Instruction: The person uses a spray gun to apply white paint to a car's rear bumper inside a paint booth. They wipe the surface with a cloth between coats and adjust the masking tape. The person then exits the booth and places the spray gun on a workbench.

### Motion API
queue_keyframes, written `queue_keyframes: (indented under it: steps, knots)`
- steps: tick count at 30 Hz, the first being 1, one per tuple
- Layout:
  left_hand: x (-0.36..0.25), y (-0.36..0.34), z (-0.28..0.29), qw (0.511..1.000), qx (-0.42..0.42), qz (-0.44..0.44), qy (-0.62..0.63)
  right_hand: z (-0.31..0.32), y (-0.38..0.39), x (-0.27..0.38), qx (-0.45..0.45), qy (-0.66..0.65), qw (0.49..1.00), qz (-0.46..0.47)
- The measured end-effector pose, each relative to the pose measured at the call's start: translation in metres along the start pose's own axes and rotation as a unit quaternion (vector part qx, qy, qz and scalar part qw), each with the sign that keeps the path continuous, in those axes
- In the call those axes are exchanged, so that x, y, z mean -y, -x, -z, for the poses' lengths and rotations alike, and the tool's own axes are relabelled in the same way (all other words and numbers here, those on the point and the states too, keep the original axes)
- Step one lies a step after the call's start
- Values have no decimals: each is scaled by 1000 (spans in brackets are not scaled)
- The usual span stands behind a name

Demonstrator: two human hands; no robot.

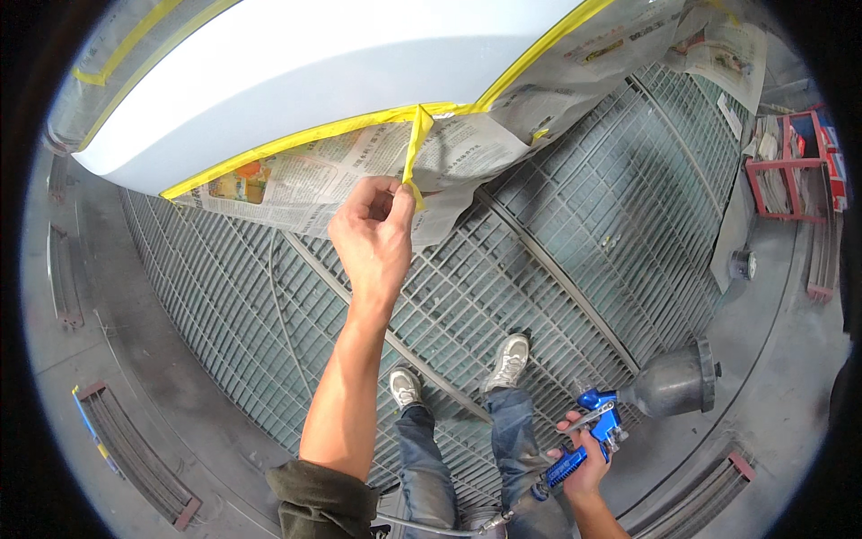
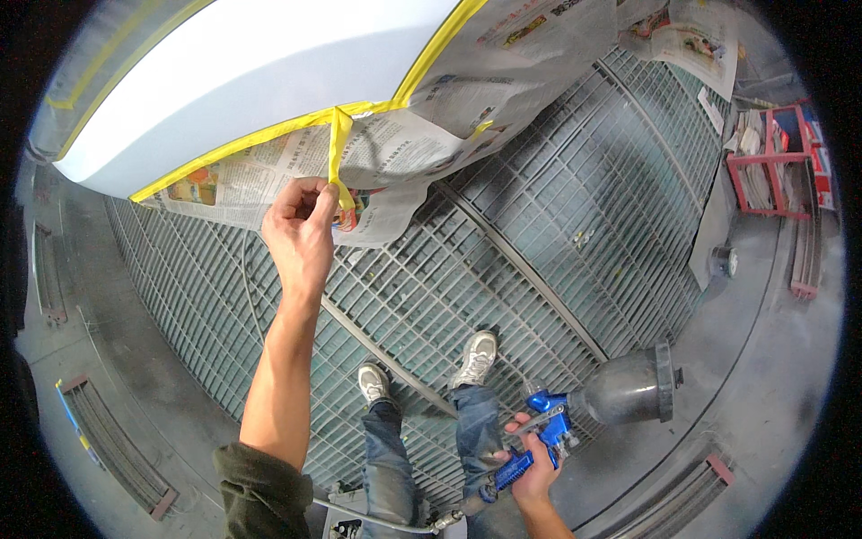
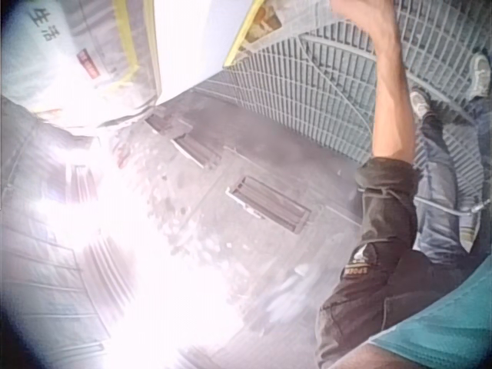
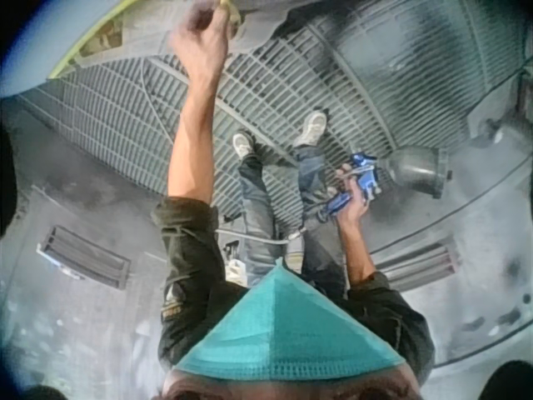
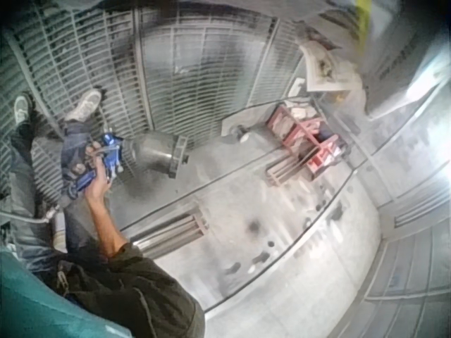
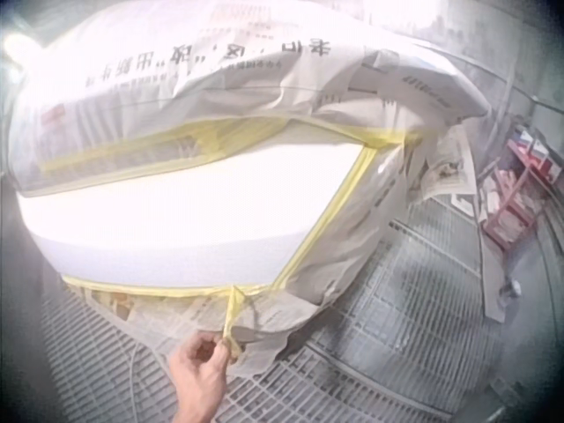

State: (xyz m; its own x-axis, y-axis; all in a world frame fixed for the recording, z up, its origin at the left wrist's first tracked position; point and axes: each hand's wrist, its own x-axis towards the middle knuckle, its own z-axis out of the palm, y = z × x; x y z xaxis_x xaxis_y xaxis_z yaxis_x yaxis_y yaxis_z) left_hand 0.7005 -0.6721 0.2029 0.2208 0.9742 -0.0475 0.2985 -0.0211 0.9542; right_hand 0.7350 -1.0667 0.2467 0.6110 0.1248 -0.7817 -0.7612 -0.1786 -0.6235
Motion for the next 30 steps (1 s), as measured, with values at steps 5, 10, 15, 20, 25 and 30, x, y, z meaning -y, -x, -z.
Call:
queue_keyframes:
  steps: [5, 10, 15, 20, 25, 30]
  knots:
    - [-4, 4, 8, 1000, 0, 13, -9, -3, 2, -5, -7, -2, 1000, -2]
    - [4, 3, 9, 1000, 0, -1, -6, -5, 3, -9, -9, -5, 1000, 6]
    - [15, 5, 10, 999, -5, 11, 31, -5, 2, -12, -17, 3, 1000, 8]
    - [26, 12, 16, 1000, -11, 14, 4, -6, 4, -17, -26, -3, 1000, 4]
    - [41, 18, 20, 999, -7, 31, 12, -9, 5, -22, -15, -21, 1000, 3]
    - [73, 35, 24, 998, 27, 52, -37, -9, 4, -32, -21, -25, 999, 0]
